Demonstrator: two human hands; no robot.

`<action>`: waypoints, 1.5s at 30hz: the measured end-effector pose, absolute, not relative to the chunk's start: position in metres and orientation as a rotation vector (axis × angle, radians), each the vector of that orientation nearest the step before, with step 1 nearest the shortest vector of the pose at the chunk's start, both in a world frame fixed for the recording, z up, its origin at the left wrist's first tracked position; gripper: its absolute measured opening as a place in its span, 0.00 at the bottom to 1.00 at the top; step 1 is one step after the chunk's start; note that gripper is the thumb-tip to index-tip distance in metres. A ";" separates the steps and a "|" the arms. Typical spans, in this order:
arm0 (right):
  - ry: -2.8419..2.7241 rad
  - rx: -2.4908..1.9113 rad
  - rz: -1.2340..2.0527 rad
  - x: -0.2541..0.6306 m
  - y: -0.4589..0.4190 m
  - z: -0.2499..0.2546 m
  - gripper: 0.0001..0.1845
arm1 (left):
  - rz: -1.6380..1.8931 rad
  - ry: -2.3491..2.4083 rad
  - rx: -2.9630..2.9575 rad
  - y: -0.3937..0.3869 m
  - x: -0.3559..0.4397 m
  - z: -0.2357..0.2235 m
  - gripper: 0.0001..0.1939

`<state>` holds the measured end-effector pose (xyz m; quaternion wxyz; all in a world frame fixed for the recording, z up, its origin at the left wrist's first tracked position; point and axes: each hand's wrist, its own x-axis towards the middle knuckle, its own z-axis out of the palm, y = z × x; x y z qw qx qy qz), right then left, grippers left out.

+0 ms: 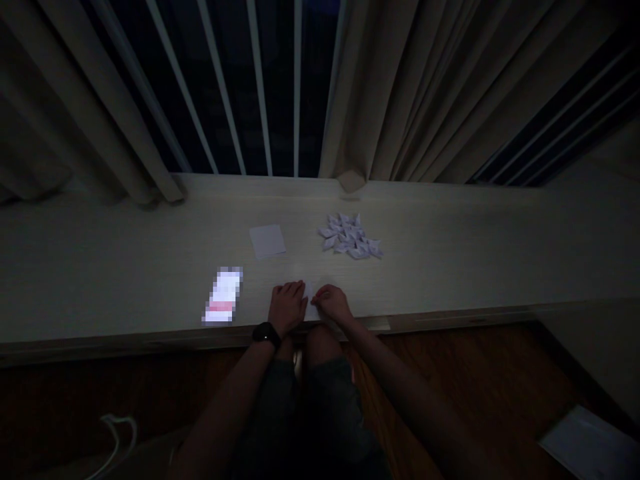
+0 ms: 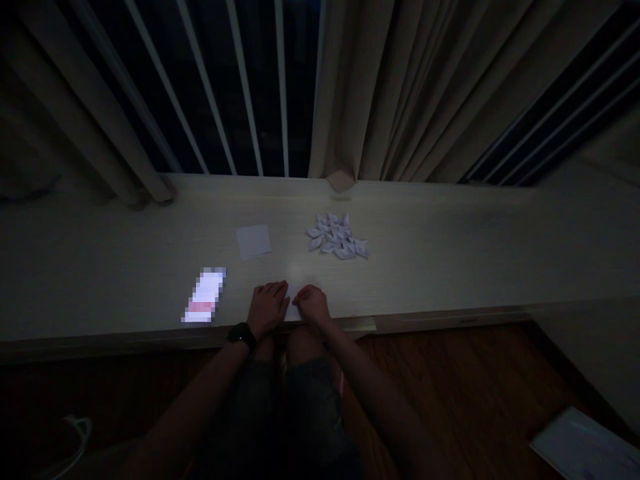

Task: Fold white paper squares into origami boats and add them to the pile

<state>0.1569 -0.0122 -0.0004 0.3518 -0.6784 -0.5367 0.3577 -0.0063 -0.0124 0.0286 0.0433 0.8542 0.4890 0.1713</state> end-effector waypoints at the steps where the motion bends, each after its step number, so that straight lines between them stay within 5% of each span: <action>1: -1.395 -1.811 0.898 0.155 -0.007 0.000 0.04 | 0.529 1.492 2.613 -0.012 -0.006 0.028 0.20; 23: -1.634 -2.217 0.611 0.137 0.068 0.022 0.09 | 0.488 1.528 2.620 -0.013 -0.007 0.028 0.19; 45: -1.759 -1.970 0.719 0.158 -0.040 0.023 0.05 | 0.557 1.521 2.602 -0.014 -0.007 0.027 0.18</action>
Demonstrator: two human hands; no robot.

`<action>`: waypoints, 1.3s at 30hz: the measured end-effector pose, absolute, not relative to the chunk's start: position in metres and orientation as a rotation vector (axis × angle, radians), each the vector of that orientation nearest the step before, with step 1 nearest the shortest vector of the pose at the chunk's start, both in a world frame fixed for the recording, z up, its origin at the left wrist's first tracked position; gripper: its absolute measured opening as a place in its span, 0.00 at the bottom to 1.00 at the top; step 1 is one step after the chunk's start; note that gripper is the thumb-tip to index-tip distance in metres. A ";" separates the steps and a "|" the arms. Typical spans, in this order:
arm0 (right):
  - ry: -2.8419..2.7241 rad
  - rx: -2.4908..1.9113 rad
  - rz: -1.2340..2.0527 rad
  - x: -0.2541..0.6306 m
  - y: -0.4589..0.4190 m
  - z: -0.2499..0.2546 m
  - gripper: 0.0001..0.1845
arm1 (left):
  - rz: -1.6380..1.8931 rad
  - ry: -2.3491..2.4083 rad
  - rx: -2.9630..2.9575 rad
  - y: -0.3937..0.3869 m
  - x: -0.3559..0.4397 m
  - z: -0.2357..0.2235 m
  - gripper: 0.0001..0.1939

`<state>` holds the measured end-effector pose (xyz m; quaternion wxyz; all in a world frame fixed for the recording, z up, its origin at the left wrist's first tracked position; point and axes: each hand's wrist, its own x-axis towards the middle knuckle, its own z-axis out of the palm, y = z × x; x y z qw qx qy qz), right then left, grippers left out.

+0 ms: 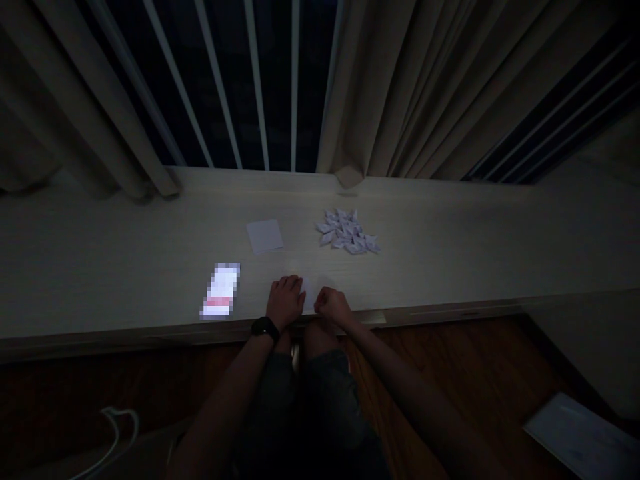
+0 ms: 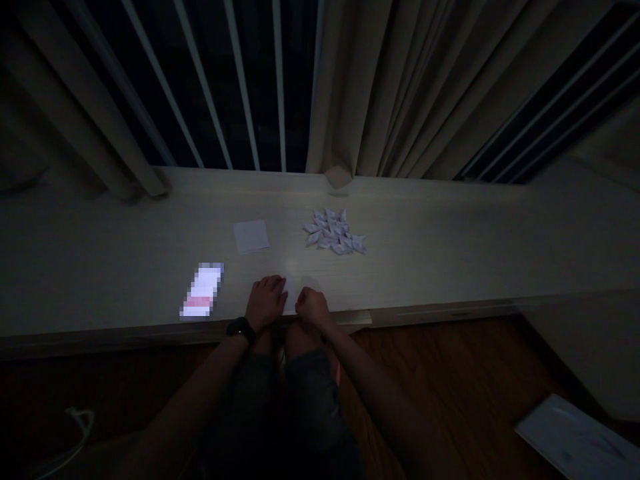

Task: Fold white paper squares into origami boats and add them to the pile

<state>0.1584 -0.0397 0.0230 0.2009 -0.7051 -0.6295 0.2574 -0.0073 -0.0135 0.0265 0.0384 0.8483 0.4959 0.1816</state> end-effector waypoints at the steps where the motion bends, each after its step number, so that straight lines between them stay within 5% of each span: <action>1: -1.751 -1.968 0.748 0.158 -0.038 0.022 0.05 | 0.548 1.523 2.598 -0.013 -0.007 0.027 0.18; 19: -1.614 -2.247 0.668 0.138 0.074 0.019 0.12 | 0.501 1.559 2.592 -0.014 -0.009 0.030 0.11; 27: -1.609 -2.015 0.679 0.144 0.064 0.013 0.09 | 0.526 1.549 2.576 -0.014 -0.010 0.028 0.10; 33: -1.918 -1.600 0.633 0.149 0.021 -0.002 0.25 | 0.584 1.442 2.592 -0.015 -0.013 0.025 0.17; 39: -1.996 -1.672 0.492 0.144 0.006 -0.003 0.30 | 0.706 1.554 2.526 -0.014 -0.014 0.019 0.17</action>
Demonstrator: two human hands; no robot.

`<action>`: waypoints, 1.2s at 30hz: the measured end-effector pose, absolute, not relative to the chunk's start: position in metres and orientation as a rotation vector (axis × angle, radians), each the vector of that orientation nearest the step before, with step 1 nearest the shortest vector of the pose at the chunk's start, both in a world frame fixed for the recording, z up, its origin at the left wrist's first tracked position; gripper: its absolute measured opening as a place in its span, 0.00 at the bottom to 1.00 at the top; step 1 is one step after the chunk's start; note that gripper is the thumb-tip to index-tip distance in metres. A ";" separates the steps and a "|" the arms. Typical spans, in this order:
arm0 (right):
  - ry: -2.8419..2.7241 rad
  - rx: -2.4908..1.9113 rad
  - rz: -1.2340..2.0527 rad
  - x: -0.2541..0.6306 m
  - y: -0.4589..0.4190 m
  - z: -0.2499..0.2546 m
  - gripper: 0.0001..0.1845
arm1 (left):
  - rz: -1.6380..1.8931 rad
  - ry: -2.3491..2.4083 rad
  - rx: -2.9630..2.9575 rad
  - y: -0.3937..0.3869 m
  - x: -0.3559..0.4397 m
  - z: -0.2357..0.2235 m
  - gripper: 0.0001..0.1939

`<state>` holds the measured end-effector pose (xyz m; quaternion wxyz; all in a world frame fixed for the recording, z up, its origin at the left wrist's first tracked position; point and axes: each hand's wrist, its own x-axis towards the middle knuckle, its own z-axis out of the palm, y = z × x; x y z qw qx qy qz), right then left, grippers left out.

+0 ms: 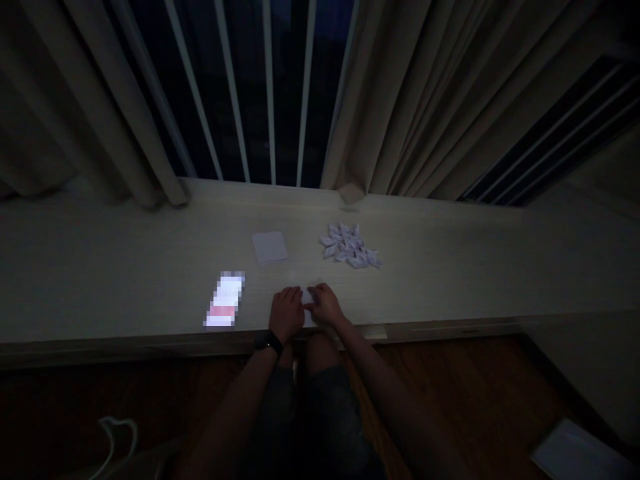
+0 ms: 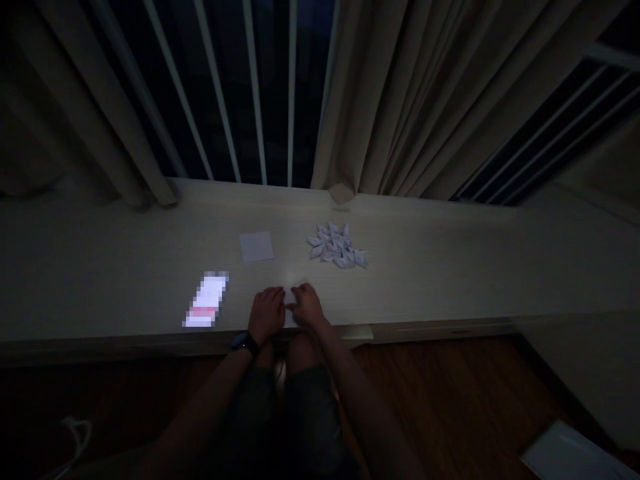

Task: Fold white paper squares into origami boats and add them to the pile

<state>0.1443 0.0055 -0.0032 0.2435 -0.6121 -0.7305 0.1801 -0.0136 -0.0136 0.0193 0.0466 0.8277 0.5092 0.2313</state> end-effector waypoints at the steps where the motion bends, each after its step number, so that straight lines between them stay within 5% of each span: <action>1: -1.979 -1.679 0.475 0.144 0.004 -0.004 0.31 | 0.726 1.591 2.500 -0.013 -0.014 0.018 0.18; 12: -1.654 -1.657 0.501 0.140 -0.006 -0.012 0.23 | 0.883 1.761 2.295 -0.004 -0.019 0.008 0.15; 20: -1.304 -1.587 0.903 0.151 0.000 -0.010 0.16 | 0.921 1.612 2.245 -0.004 -0.020 0.012 0.16; 30: -0.950 -1.279 1.087 0.168 0.001 -0.008 0.31 | 1.015 1.510 1.777 0.010 -0.025 0.000 0.13; 36: -0.996 -1.339 1.232 0.169 -0.013 0.000 0.19 | 1.168 1.481 1.641 0.000 -0.020 0.012 0.14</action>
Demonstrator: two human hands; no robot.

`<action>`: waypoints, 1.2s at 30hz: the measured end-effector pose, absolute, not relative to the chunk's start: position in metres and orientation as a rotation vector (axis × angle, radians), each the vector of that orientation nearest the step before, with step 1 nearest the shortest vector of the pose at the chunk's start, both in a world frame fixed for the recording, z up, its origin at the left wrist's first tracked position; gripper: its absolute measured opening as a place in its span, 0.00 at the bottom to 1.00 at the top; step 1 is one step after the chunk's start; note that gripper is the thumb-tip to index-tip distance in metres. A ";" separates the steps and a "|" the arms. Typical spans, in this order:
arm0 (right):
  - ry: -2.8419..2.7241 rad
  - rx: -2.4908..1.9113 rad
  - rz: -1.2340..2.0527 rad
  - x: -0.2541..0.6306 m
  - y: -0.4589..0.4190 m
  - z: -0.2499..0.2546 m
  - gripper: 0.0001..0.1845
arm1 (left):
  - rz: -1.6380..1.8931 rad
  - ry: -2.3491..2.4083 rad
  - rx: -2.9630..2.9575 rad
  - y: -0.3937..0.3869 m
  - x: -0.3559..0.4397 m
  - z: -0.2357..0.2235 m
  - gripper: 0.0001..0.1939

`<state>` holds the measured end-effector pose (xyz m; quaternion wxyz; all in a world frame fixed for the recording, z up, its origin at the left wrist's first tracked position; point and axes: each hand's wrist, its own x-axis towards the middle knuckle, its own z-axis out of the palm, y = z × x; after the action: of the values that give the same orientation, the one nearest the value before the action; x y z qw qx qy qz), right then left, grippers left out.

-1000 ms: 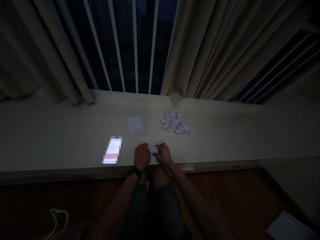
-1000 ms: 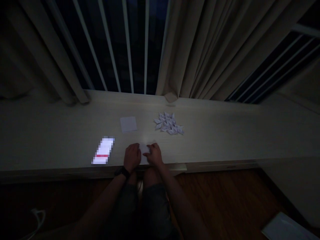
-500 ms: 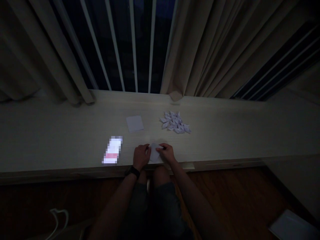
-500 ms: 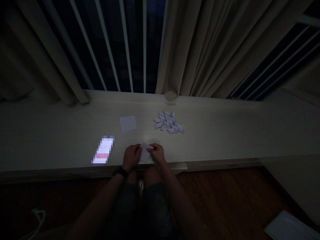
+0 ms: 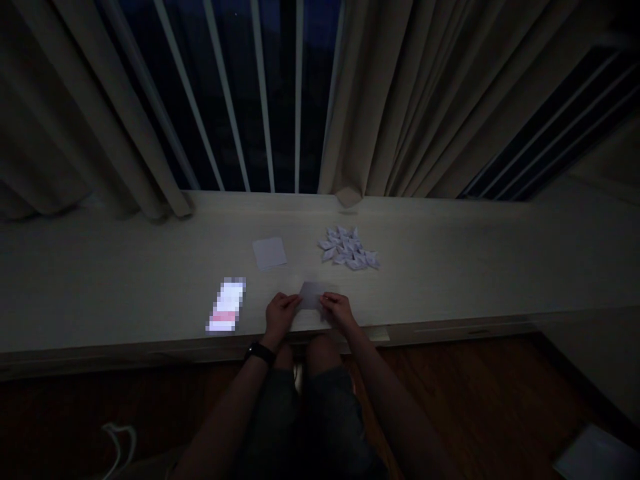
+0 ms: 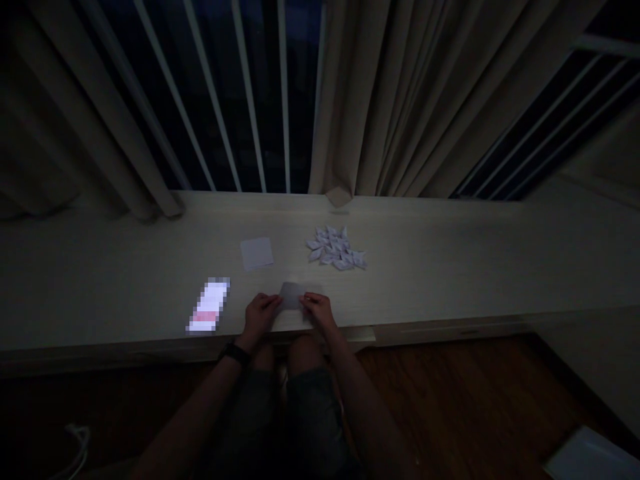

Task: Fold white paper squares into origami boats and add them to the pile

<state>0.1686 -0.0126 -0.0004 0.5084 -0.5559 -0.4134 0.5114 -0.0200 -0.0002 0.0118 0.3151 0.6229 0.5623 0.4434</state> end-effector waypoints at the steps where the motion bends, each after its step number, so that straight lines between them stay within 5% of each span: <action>1: -1.011 -1.315 1.261 0.169 -0.015 0.000 0.18 | 1.135 1.463 1.597 -0.002 -0.020 0.014 0.15; 8: -1.116 -1.251 1.229 0.179 -0.023 -0.001 0.12 | 0.944 1.350 1.496 -0.009 -0.024 0.015 0.15; 22: -1.221 -1.282 1.290 0.183 -0.023 0.000 0.15 | 0.922 1.310 1.612 -0.012 -0.021 0.026 0.11; 36: -1.072 -1.292 1.170 0.179 -0.022 -0.001 0.14 | 1.032 1.373 1.560 -0.011 -0.007 0.022 0.21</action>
<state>0.1786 -0.0224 -0.0014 0.5208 -0.5389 -0.4473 0.4880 -0.0069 -0.0110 0.0224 0.3993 0.6163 0.5426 0.4077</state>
